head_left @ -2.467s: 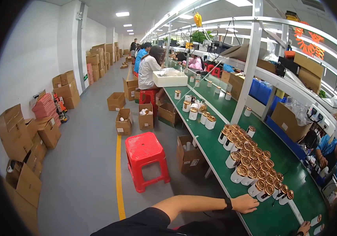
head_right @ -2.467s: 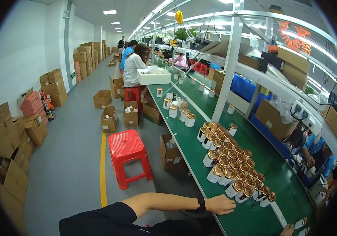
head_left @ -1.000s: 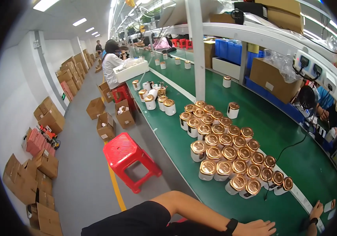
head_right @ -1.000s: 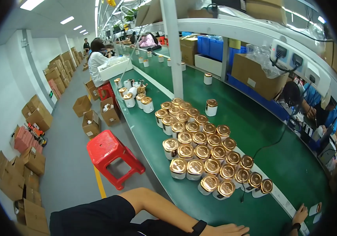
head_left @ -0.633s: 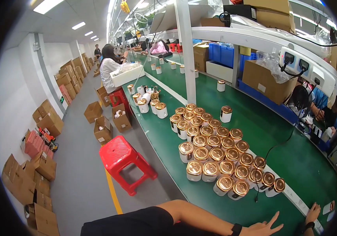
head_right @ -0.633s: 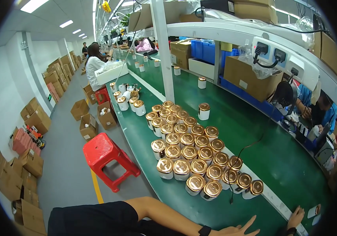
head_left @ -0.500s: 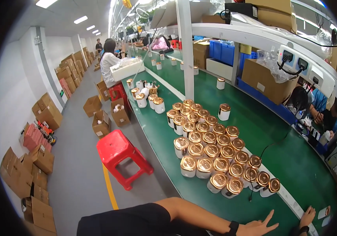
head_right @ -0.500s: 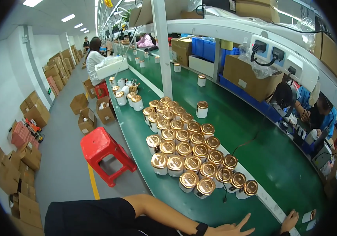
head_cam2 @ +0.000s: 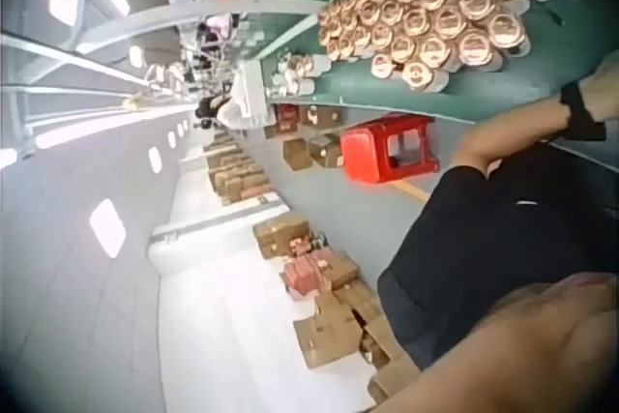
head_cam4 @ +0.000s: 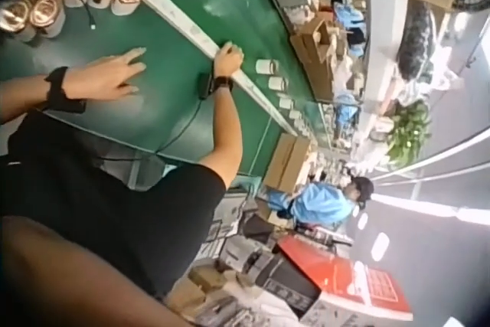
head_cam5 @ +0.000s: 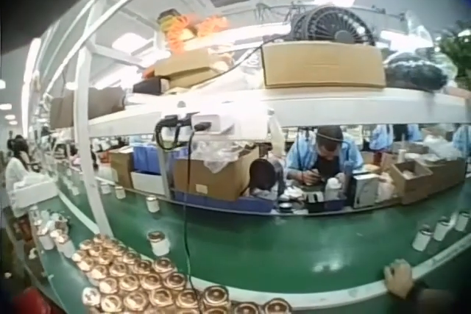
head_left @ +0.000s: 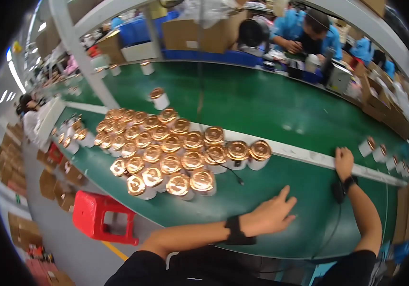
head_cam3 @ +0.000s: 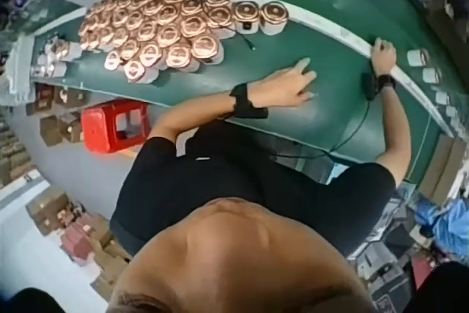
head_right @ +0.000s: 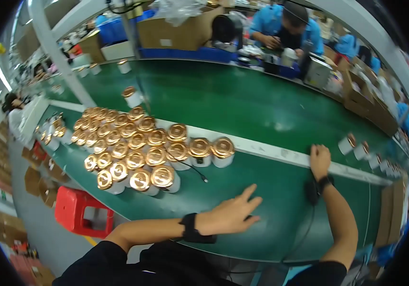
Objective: The person tests humidifiers by picking them up from a conveyor belt, inserting a power cable into each unit, and then removing the cable before placing them back. This process is repeated for multiple units throughout the video.
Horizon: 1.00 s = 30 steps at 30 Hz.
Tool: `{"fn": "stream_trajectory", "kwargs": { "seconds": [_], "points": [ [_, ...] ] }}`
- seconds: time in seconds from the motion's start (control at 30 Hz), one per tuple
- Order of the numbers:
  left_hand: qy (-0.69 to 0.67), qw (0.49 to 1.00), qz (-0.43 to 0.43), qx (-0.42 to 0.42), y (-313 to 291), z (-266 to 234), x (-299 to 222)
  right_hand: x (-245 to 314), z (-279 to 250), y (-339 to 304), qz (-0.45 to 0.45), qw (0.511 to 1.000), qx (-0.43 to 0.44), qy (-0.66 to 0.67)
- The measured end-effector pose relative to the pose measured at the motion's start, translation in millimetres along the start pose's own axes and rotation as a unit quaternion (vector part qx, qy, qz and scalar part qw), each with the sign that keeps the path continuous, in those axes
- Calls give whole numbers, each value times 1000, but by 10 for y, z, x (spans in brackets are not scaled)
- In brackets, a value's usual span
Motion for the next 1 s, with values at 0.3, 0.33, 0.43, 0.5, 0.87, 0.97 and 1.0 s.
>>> {"fn": "stream_trajectory", "kwargs": {
  "seconds": [0.3, 0.33, 0.43, 0.5, 0.87, 0.97, 1.0],
  "points": [
    [65, 994, -62, -66, -957, -579, 220, -125, 110, -147, -14, 998, -39, 36],
    [70, 992, -72, -76, -1049, -611, 306, -37, 135, -131, 0, 999, -31, 26],
    [55, 981, -14, -188, -976, -426, 375, -643, -79, -339, -20, 994, -95, -47],
    [19, 967, -5, -252, -963, -380, 531, -594, -10, -337, -169, 948, 34, -267],
    [-330, 914, -196, -130, -916, -464, 339, 321, -116, -132, 144, 979, -88, -113],
    [-392, 889, -192, -136, -818, -524, 277, 370, -131, -141, 145, 978, -114, -97],
    [-407, 883, -188, -137, -789, -539, 282, 377, -144, -127, 141, 979, -115, -93]
  ]
}}
Point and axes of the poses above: each hand's wrist, its own y-axis towards the middle knuckle, its own z-axis out of the palm, x = y × z, the point moved 1 cm from there along y, towards the middle knuckle, and after that the axes turned 11 degrees about -z, right-handed, at the moved point
